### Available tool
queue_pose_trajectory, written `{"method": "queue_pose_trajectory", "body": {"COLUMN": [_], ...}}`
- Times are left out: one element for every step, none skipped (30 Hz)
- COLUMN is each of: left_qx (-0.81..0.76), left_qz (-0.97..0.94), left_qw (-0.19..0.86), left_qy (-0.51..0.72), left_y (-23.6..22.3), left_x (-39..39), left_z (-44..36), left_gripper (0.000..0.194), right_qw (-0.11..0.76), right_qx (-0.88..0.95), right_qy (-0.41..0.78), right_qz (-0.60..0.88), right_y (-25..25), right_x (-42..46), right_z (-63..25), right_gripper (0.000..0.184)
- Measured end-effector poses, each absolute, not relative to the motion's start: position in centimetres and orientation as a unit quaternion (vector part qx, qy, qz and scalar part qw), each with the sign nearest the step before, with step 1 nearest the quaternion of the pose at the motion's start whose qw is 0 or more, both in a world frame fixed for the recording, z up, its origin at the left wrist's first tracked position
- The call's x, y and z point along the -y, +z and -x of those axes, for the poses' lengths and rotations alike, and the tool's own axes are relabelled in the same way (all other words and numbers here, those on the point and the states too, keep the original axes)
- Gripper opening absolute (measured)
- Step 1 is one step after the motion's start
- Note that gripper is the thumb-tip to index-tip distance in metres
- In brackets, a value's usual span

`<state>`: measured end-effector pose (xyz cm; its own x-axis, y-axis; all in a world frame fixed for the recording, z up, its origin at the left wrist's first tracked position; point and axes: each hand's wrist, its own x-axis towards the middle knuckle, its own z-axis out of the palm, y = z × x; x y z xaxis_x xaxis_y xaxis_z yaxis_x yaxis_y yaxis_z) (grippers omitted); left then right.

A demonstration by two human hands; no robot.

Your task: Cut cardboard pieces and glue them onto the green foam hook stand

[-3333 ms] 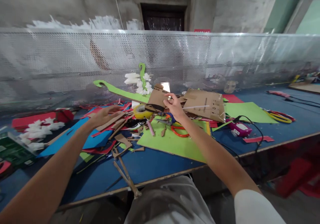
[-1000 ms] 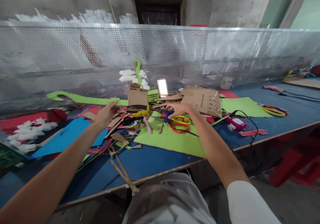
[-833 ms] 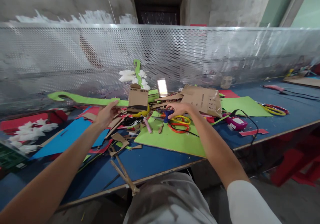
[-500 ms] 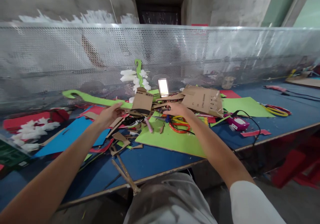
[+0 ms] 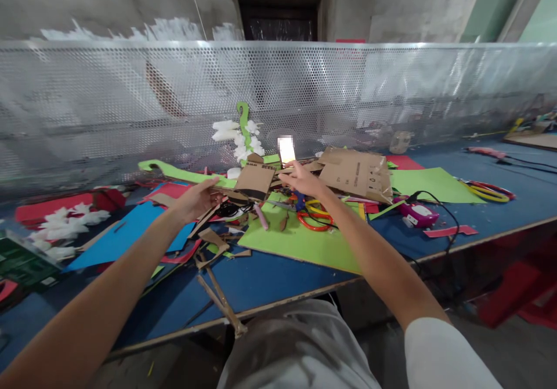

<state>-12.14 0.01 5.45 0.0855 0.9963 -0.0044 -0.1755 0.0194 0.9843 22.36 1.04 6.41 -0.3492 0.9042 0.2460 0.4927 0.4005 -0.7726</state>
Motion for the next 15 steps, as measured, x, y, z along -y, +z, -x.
{"method": "queue_pose_trajectory", "body": {"left_qx": [-0.433,-0.43,-0.426,-0.42,-0.412,-0.402,-0.389,-0.377,-0.368,-0.36,-0.357,-0.357,-0.359,-0.363,-0.369], "left_qz": [-0.473,-0.477,-0.484,-0.493,-0.504,-0.515,-0.527,-0.537,-0.544,-0.55,-0.553,-0.553,-0.552,-0.552,-0.553], "left_qw": [0.571,0.576,0.581,0.586,0.592,0.598,0.603,0.608,0.612,0.614,0.614,0.612,0.608,0.604,0.598], "left_qy": [0.513,0.506,0.496,0.486,0.476,0.465,0.455,0.447,0.441,0.437,0.437,0.439,0.442,0.446,0.448], "left_y": [5.4,5.3,5.2,5.0,4.9,4.8,4.8,4.8,4.8,4.9,4.9,5.0,4.9,4.9,4.8], "left_x": [0.1,0.2,0.2,0.3,0.4,0.5,0.6,0.6,0.7,0.7,0.6,0.6,0.5,0.4,0.3], "left_z": [11.9,11.7,11.5,11.4,11.3,11.3,11.3,11.3,11.4,11.5,11.6,11.7,11.8,11.9,11.9], "left_gripper": [0.022,0.022,0.024,0.025,0.028,0.031,0.035,0.04,0.045,0.05,0.054,0.057,0.059,0.058,0.057], "right_qw": [0.372,0.394,0.413,0.428,0.44,0.451,0.461,0.471,0.479,0.486,0.493,0.498,0.503,0.508,0.512], "right_qx": [0.742,0.723,0.708,0.696,0.686,0.676,0.665,0.654,0.645,0.637,0.632,0.631,0.633,0.638,0.645], "right_qy": [0.35,0.385,0.409,0.424,0.435,0.445,0.454,0.463,0.472,0.48,0.484,0.484,0.48,0.474,0.466], "right_qz": [0.434,0.417,0.402,0.39,0.383,0.377,0.373,0.368,0.363,0.357,0.352,0.346,0.34,0.332,0.323], "right_y": [6.3,6.1,5.8,5.5,5.2,5.0,4.8,4.7,4.6,4.6,4.6,4.6,4.5,4.4,4.3], "right_x": [-0.9,-0.9,-0.9,-1.0,-1.1,-1.3,-1.4,-1.6,-1.8,-1.9,-2.0,-2.1,-2.2,-2.3,-2.3], "right_z": [-21.9,-21.5,-21.1,-20.8,-20.6,-20.4,-20.4,-20.4,-20.5,-20.6,-20.8,-20.8,-20.8,-20.8,-20.7], "right_gripper": [0.041,0.039,0.039,0.039,0.04,0.041,0.043,0.045,0.047,0.048,0.05,0.051,0.051,0.05,0.05]}}
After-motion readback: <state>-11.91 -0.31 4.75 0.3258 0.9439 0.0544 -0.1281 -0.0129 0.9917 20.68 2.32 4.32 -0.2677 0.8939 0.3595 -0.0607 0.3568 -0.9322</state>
